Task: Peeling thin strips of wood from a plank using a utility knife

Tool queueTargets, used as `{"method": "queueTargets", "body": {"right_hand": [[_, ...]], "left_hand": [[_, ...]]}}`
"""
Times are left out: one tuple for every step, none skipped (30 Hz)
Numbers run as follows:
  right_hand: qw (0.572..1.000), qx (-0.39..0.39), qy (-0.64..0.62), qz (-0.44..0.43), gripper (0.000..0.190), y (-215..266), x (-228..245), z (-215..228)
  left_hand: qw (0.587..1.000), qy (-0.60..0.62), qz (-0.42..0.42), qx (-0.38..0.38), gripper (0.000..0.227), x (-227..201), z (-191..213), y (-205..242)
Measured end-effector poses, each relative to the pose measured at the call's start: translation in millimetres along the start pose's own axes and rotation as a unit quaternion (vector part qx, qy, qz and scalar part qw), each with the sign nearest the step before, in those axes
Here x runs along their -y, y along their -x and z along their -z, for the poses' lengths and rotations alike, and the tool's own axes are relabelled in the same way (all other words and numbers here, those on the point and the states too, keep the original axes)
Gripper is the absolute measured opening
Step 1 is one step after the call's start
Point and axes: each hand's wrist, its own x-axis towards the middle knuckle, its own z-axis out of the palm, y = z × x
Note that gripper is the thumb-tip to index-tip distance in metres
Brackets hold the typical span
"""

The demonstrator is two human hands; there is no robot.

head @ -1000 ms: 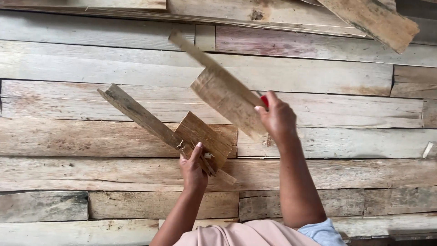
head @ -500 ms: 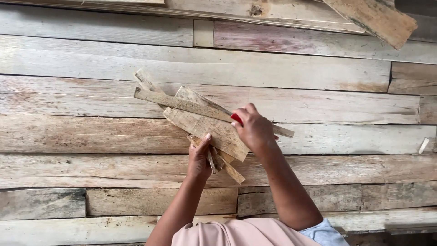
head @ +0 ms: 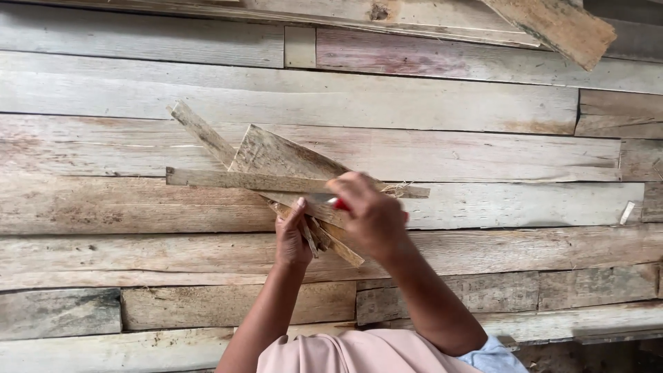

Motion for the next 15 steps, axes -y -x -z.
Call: {"method": "queueTargets", "body": {"right_hand": [[0.998,-0.054,-0.013,-0.031,0.047,5,-10,13],[0.992,-0.108,-0.026,-0.061,0.045,10,-19,26],[0.992,-0.106,-0.027,-0.059,0.045,13,-31,36],[0.988,-0.103,-0.048,-0.106,0.046,15,-43,47],[0.981,-0.099,-0.069,-0.153,0.047,17,-55,58],[0.981,-0.100,-0.069,-0.152,0.047,18,-61,58],[0.966,-0.041,-0.144,-0.212,0.054,18,-67,58],[0.937,0.019,-0.220,-0.271,0.062,20,-73,57],[0.937,0.020,-0.221,-0.271,0.062,18,-77,44],[0.905,0.038,-0.314,-0.284,0.059,18,-82,30],[0.864,0.054,-0.405,-0.294,0.062,18,-86,17],[0.864,0.054,-0.406,-0.294,0.062,17,-77,12],[0.845,0.024,-0.450,-0.288,0.053,17,-68,8],[0.824,-0.006,-0.493,-0.281,0.045,16,-58,4],[0.823,-0.006,-0.494,-0.280,0.045,20,-57,-1]], "left_hand": [[1.000,-0.001,-0.009,0.000,0.022,-9,-7,5],[1.000,-0.002,-0.018,-0.001,0.022,-19,-13,10],[1.000,0.000,-0.019,-0.004,0.022,-24,-9,9],[1.000,-0.002,-0.024,-0.002,0.020,-28,-7,7],[1.000,-0.003,-0.028,0.001,0.019,-32,-5,5],[1.000,-0.003,-0.029,0.001,0.019,-36,-4,6],[0.999,-0.003,-0.038,-0.004,0.019,-40,-3,7],[0.999,-0.005,-0.048,-0.011,0.019,-43,-1,10],[0.999,-0.006,-0.048,-0.012,0.019,-48,-4,14],[0.998,-0.015,-0.055,-0.008,0.017,-51,-6,18],[0.998,-0.023,-0.063,-0.004,0.016,-55,-9,23],[0.998,-0.024,-0.063,-0.004,0.016,-48,3,15],[0.998,-0.013,-0.069,-0.003,0.016,-41,15,7],[0.997,-0.001,-0.076,-0.003,0.016,-35,28,0],[0.997,-0.003,-0.077,-0.004,0.016,-45,14,15]]}}
